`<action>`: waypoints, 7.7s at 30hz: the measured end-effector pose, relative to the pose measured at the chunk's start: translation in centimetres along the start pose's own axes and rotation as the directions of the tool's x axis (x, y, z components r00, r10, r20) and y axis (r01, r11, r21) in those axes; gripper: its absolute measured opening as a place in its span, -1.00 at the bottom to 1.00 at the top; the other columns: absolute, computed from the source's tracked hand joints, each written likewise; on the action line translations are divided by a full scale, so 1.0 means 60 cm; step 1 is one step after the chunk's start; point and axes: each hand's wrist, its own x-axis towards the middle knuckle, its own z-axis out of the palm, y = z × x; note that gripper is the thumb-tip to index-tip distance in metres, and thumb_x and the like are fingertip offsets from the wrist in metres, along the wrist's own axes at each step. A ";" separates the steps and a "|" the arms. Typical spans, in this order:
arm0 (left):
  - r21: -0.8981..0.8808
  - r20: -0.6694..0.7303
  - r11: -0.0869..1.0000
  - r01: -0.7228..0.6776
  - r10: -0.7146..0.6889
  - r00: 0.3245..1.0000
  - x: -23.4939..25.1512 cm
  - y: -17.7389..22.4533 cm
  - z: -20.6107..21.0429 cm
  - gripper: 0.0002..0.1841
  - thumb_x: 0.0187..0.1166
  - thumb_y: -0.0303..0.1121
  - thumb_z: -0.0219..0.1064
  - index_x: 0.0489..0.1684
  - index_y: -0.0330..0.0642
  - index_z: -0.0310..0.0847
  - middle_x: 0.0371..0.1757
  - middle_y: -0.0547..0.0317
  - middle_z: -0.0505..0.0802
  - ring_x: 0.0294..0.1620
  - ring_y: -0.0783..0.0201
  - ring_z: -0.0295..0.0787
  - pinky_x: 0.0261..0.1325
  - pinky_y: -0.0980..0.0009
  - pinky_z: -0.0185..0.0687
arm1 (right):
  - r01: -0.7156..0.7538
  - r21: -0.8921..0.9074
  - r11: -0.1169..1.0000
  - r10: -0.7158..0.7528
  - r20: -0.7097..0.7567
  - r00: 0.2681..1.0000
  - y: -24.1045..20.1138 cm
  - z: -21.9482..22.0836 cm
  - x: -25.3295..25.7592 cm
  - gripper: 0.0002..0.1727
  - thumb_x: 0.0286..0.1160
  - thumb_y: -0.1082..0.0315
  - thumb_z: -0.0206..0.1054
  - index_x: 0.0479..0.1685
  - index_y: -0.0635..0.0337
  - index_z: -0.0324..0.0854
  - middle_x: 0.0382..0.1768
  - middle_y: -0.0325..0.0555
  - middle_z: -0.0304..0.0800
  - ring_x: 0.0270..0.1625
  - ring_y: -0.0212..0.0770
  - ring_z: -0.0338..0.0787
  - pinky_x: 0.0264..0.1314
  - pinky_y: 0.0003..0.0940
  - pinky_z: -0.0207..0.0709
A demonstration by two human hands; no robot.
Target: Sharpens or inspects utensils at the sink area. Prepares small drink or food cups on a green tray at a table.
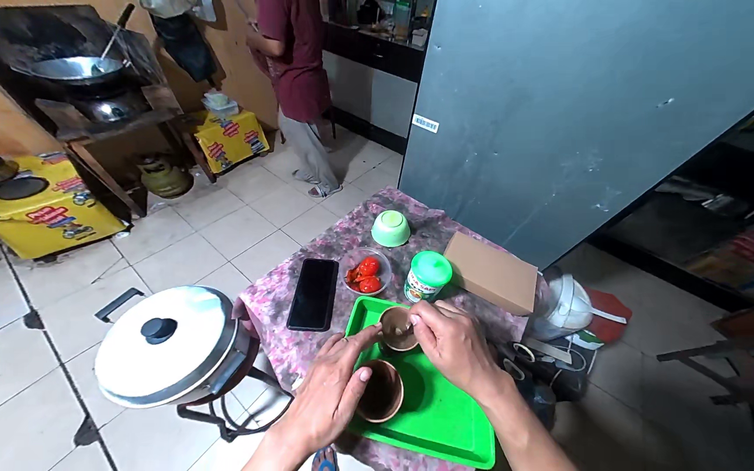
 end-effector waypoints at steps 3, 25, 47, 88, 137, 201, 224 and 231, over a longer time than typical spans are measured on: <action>-0.118 -0.027 0.990 0.073 -0.076 0.997 0.004 -0.002 0.002 -0.19 0.78 0.26 -0.57 0.80 0.00 0.21 0.57 0.27 0.67 0.63 0.27 0.51 0.68 0.05 0.43 | -0.014 0.049 0.999 0.014 -0.005 1.000 0.003 0.000 0.001 -0.68 0.78 0.07 0.08 -0.11 -0.12 0.77 -0.52 -0.41 0.63 -0.44 -0.40 0.63 -0.39 -0.39 0.55; -0.636 0.056 0.714 0.291 -0.333 0.941 0.048 -0.005 0.012 -0.09 0.66 0.46 -0.51 0.86 0.06 0.04 0.37 0.10 0.82 0.44 0.08 0.72 0.58 0.03 0.56 | -0.031 0.035 0.999 0.029 0.035 0.999 -0.001 -0.002 0.011 -0.69 0.77 0.08 0.06 -0.19 -0.12 0.72 -0.54 -0.43 0.61 -0.46 -0.41 0.64 -0.42 -0.36 0.56; -0.610 0.049 0.723 0.325 -0.374 0.926 0.040 -0.019 -0.004 -0.18 0.73 0.36 -0.46 0.80 0.05 0.18 0.40 0.09 0.80 0.39 0.10 0.76 0.49 0.08 0.63 | -0.035 -0.073 0.997 0.035 0.002 0.999 -0.004 -0.001 0.026 -0.71 0.76 0.12 0.12 -0.12 -0.07 0.77 -0.54 -0.34 0.65 -0.42 -0.29 0.68 -0.29 -0.27 0.61; -0.601 0.078 0.726 0.334 -0.363 0.929 0.046 -0.015 0.000 -0.34 0.85 0.12 -0.33 0.64 -0.07 0.42 0.39 0.10 0.80 0.40 0.10 0.76 0.51 0.08 0.65 | -0.029 -0.051 0.998 0.029 0.002 1.000 -0.010 -0.011 0.028 -0.69 0.78 0.10 0.10 -0.09 -0.09 0.78 -0.49 -0.38 0.71 -0.35 -0.33 0.71 -0.16 -0.27 0.59; -0.621 0.033 0.699 0.353 -0.427 0.903 0.046 -0.018 -0.004 -0.49 0.87 -0.07 -0.16 0.52 -0.08 0.55 -0.02 0.01 0.86 -0.03 0.07 0.83 0.17 0.16 0.77 | -0.014 0.034 0.999 0.013 0.034 0.999 -0.018 -0.003 0.025 -0.69 0.78 0.12 0.09 -0.17 -0.06 0.75 -0.50 -0.40 0.67 -0.36 -0.38 0.67 -0.14 -0.31 0.56; -0.624 -0.206 0.686 0.375 -0.607 0.768 -0.112 -0.061 -0.048 -0.62 0.81 -0.33 -0.08 0.13 -0.25 0.71 -0.48 0.25 0.72 -0.54 0.36 0.66 -0.44 0.49 0.65 | -0.164 -0.072 0.984 0.158 -0.081 0.984 0.076 -0.079 -0.062 -0.68 0.80 0.12 0.07 -0.07 -0.08 0.76 -0.40 -0.42 0.79 -0.29 -0.40 0.79 -0.03 -0.23 0.72; -0.625 -0.192 0.679 0.386 -0.612 0.767 -0.114 -0.061 -0.044 -0.62 0.81 -0.31 -0.07 0.13 -0.24 0.71 -0.49 0.24 0.71 -0.55 0.36 0.65 -0.43 0.49 0.65 | -0.121 -0.067 0.990 0.118 -0.050 0.992 0.068 -0.081 -0.060 -0.68 0.76 0.10 0.08 -0.16 -0.11 0.76 -0.48 -0.48 0.71 -0.36 -0.46 0.70 -0.11 -0.33 0.62; -0.613 -0.185 0.686 0.392 -0.607 0.773 -0.117 -0.065 -0.044 -0.63 0.82 -0.31 -0.07 0.13 -0.25 0.70 -0.50 0.24 0.71 -0.56 0.35 0.64 -0.43 0.46 0.66 | -0.121 -0.086 0.989 0.118 -0.041 0.992 0.070 -0.084 -0.061 -0.69 0.74 0.11 0.08 -0.23 -0.12 0.73 -0.56 -0.48 0.63 -0.42 -0.45 0.63 -0.18 -0.31 0.54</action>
